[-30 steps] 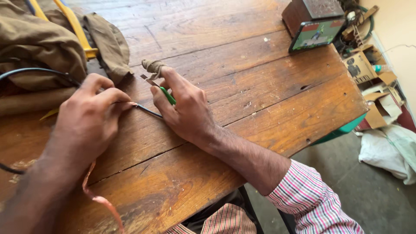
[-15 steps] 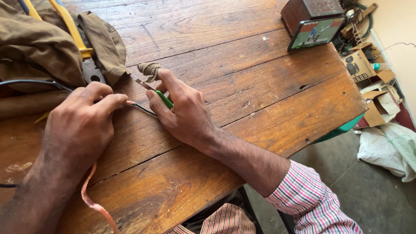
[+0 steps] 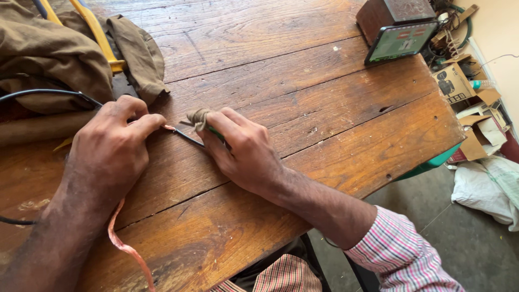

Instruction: The person sits at a wooden workbench and uses a small green utility knife to cut and strip the black outer insulation from an electrical cable, working along its length. They pull the insulation off in strips, separate the exposed copper strands, and gather the removed copper wire aside on the bench.

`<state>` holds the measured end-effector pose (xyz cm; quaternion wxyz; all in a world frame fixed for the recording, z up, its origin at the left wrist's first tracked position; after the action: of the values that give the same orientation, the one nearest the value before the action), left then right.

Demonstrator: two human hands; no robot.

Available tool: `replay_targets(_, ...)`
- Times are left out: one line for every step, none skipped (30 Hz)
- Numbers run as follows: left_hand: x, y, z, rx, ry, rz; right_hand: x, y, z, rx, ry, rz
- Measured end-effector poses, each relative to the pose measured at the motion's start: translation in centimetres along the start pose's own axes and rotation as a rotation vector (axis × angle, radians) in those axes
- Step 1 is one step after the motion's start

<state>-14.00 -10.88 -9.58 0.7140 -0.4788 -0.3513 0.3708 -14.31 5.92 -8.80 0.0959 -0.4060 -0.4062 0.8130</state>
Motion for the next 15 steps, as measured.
replay_targets(0.0,0.0,0.0,-0.007,-0.010,0.012,-0.1,0.1,0.0,-0.012,-0.001,-0.012)
replay_targets(-0.1,0.1,0.0,-0.013,-0.020,0.025,-0.2,0.1,0.0,-0.019,-0.008,-0.015)
replay_targets(-0.1,0.2,0.1,-0.018,-0.027,0.038,-0.3,0.2,0.2,-0.024,-0.014,-0.018)
replay_targets(-0.1,0.1,0.1,-0.014,-0.029,0.039,-0.3,0.3,0.2,-0.029,-0.017,-0.021)
replay_targets(-0.1,0.1,0.1,-0.010,-0.033,0.039,-0.2,0.4,0.3,-0.037,-0.006,-0.024)
replay_targets(-0.2,0.1,0.1,-0.003,-0.039,0.040,-0.1,0.5,0.4,-0.046,0.001,-0.027)
replay_targets(-0.3,0.0,0.2,0.009,-0.033,0.017,0.1,0.5,0.4,-0.054,0.007,-0.030)
replay_targets(-0.4,-0.1,0.1,0.020,-0.028,-0.006,0.1,0.6,0.4,-0.057,0.012,-0.042)
replay_targets(-0.4,-0.2,0.1,0.032,-0.022,-0.028,0.2,0.7,0.4,-0.059,0.015,-0.054)
replay_targets(-0.5,-0.2,0.1,0.034,-0.025,-0.038,0.3,0.8,0.3,-0.057,0.019,-0.066)
replay_targets(-0.6,-0.2,0.1,0.035,-0.025,-0.047,0.2,0.9,0.3,-0.057,0.003,-0.092)
replay_targets(-0.6,-0.1,0.1,0.036,-0.028,-0.057,0.2,1.1,0.2,-0.059,-0.014,-0.117)
replay_targets(-0.6,-0.1,0.0,0.036,-0.024,-0.058,0.1,1.2,0.1,-0.060,-0.032,-0.142)
replay_targets(-0.6,-0.1,0.0,0.035,-0.019,-0.059,0.1,1.4,0.1,-0.064,-0.036,-0.145)
replay_targets(-0.6,-0.1,-0.1,0.035,-0.017,-0.061,0.2,1.5,0.0,-0.070,-0.041,-0.148)
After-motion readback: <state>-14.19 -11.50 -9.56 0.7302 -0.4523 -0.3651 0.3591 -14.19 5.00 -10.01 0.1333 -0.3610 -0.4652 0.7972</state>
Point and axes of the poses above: each hand's wrist, its own z-axis towards the middle knuckle, its own y-axis out of the palm, x = y × z, the point moved 8 cm from there along z, towards the middle knuckle, and after that the axes turned 11 degrees about -x, right-handed, at the moved point
